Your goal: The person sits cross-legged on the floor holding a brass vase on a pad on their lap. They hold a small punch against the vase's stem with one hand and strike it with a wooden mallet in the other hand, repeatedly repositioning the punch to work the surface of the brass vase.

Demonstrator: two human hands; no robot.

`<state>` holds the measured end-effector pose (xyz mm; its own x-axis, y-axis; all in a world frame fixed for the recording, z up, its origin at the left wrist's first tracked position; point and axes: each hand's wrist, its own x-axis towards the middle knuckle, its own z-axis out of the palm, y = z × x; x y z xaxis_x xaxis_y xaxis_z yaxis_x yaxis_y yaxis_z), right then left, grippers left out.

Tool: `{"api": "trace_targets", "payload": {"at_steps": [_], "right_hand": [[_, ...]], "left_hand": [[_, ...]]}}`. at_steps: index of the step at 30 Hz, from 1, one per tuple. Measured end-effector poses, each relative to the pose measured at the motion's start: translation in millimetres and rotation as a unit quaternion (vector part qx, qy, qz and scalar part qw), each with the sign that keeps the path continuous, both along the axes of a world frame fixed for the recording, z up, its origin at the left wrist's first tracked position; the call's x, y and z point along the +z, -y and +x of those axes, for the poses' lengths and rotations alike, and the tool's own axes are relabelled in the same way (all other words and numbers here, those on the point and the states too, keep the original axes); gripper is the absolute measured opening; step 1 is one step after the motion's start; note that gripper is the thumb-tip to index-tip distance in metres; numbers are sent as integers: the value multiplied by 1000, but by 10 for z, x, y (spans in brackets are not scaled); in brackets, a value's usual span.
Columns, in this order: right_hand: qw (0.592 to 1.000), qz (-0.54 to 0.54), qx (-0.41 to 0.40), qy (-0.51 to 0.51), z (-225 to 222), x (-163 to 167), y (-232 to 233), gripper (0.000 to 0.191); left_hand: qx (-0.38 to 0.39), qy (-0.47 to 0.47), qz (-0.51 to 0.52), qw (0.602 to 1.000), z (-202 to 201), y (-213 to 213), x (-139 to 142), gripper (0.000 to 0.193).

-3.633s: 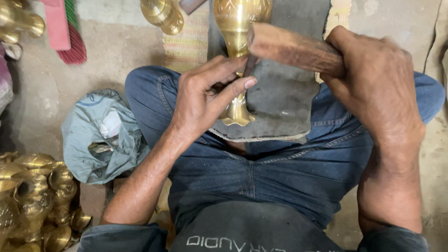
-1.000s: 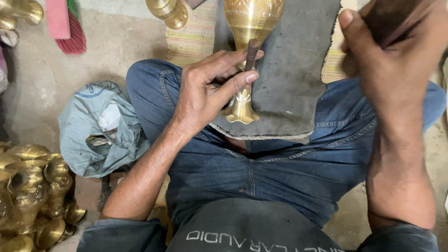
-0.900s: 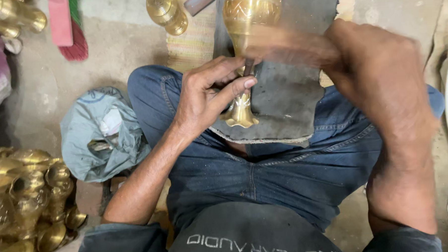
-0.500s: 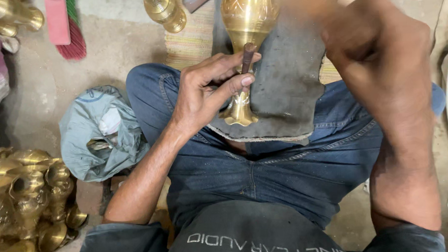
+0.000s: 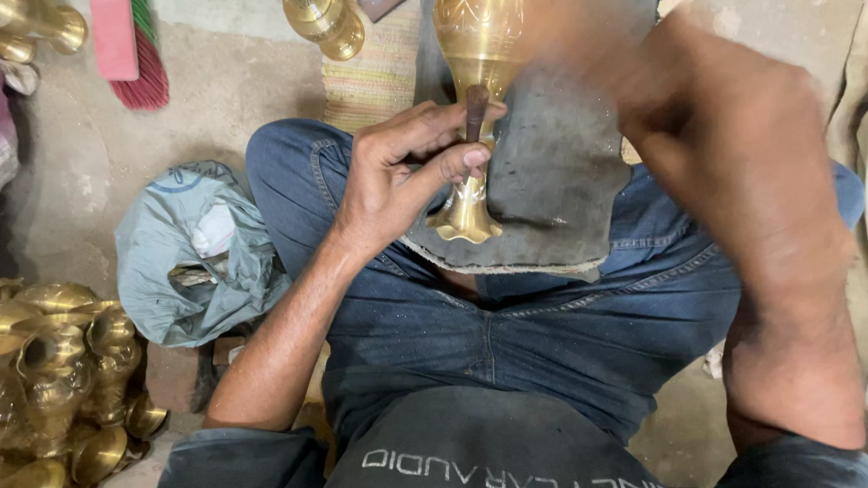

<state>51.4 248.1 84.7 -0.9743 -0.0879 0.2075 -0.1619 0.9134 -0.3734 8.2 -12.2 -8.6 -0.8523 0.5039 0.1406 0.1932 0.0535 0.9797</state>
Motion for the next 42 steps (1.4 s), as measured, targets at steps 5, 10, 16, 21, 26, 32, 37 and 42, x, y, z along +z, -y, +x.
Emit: {"api": "trace_targets", "payload": {"at_steps": [5,10,16,21,26,32,37,42], "right_hand": [[992,-110,-18,57,4,37,21,29],[1000,13,16,-10,11,73,39,28],[1000,13,19,-6,33,82,25,27],[991,109,44,-67,43,77,8,25],[968,218,61,-112,37,80,18,26],[989,116,51,-70,56,44,0,27],[990,124,43,-61,86,-4,-21,27],[993,72,53,-71,94,-11,-20,31]], "left_hand": [[-17,-1,19,1000,-13,33,-37,34],[-16,-3,31,999,-17,35,-79,33],[-9,-22,10,1000,-27,40,-85,30],[3,-64,-2,998,-29,36,-66,28],[-17,-27,26,999,-34,40,-83,30],[-18,-20,55,998,-26,42,-133,29],[-23,-18,42,999,-34,62,-148,30],[-29,23,65,997,-8,46,-129,33]]}}
